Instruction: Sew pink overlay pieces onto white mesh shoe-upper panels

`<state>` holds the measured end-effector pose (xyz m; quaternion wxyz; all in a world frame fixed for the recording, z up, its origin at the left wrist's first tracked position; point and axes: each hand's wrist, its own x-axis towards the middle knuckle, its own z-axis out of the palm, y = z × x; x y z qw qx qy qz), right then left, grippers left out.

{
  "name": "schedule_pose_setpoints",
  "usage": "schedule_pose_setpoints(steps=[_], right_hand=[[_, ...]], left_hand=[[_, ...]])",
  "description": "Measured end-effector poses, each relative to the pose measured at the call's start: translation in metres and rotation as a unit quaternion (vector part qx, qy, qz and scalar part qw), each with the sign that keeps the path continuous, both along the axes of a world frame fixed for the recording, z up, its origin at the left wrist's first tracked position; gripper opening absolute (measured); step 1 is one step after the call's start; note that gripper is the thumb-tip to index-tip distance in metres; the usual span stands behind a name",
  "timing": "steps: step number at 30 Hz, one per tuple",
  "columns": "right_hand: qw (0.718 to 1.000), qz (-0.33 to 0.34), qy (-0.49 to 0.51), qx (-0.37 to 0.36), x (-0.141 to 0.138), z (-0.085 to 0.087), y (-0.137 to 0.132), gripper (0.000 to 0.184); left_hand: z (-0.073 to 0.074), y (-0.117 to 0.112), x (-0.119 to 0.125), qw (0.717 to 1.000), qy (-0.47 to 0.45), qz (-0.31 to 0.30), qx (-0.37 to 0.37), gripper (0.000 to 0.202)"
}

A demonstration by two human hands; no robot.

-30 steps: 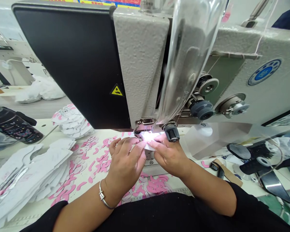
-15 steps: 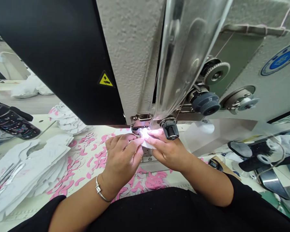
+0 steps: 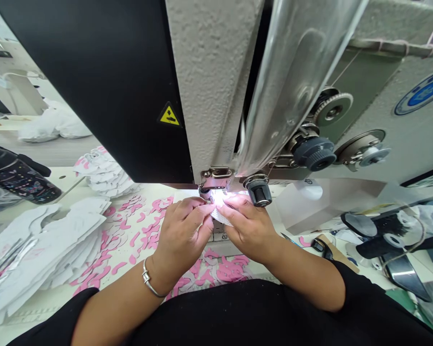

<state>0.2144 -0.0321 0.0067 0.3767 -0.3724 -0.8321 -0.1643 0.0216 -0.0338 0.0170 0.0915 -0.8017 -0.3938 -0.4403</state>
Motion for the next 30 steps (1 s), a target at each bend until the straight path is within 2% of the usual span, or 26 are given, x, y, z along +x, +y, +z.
schedule_pose_setpoints(steps=[8,23,30], right_hand=[[0.999,-0.031,-0.022,-0.004,-0.005,-0.002,-0.008,0.037],[0.999,-0.021,0.004,-0.023,-0.007,-0.007,-0.003,0.041],[0.999,-0.036,0.025,-0.006,-0.009,-0.008,0.005,0.033]], left_hand=[[-0.004,0.004,-0.004,0.999,-0.034,-0.018,-0.036,0.027],[-0.012,0.010,-0.006,0.995,-0.074,-0.035,-0.057,0.021],[-0.016,0.013,-0.008,0.992,-0.081,-0.021,-0.091,0.022]])
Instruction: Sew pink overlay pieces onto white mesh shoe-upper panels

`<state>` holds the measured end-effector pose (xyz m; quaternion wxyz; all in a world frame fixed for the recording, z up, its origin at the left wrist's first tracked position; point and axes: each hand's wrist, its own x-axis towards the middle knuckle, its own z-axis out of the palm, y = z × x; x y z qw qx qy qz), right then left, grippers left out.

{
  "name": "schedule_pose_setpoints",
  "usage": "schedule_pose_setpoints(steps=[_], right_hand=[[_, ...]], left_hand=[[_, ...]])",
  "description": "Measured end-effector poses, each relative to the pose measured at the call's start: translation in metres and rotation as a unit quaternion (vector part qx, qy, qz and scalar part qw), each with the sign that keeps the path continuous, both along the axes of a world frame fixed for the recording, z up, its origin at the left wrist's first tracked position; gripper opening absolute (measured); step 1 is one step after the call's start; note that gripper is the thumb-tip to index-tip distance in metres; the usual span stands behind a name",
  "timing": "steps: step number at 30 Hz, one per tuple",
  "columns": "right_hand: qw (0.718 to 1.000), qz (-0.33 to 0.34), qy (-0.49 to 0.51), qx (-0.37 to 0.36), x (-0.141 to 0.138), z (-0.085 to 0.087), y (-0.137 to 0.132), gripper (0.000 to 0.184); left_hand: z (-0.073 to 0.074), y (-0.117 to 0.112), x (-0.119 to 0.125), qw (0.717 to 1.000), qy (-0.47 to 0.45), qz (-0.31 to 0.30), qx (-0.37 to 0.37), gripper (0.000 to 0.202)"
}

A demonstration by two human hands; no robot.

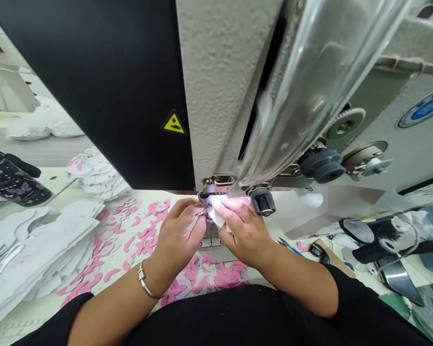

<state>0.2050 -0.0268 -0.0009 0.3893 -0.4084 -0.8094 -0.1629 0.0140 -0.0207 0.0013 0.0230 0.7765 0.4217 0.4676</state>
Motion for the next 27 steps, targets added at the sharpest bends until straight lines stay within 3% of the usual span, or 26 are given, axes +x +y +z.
schedule_pose_setpoints(steps=[7,14,21,27], right_hand=[[0.999,0.023,0.030,0.015,0.001,0.002,0.003,0.039],[0.998,0.053,0.040,0.009,0.005,0.003,0.004,0.032],[0.998,0.045,0.039,0.028,0.004,-0.001,0.004,0.028],[0.998,0.034,0.038,0.030,0.002,-0.001,0.002,0.027]], left_hand=[[0.010,-0.007,-0.006,0.998,0.016,-0.023,-0.061,0.025],[0.012,-0.034,-0.042,0.997,0.015,-0.043,-0.064,0.022],[-0.016,-0.052,-0.079,0.994,-0.006,-0.024,-0.105,0.017],[-0.047,-0.044,-0.088,0.991,0.013,-0.021,-0.128,0.022]])
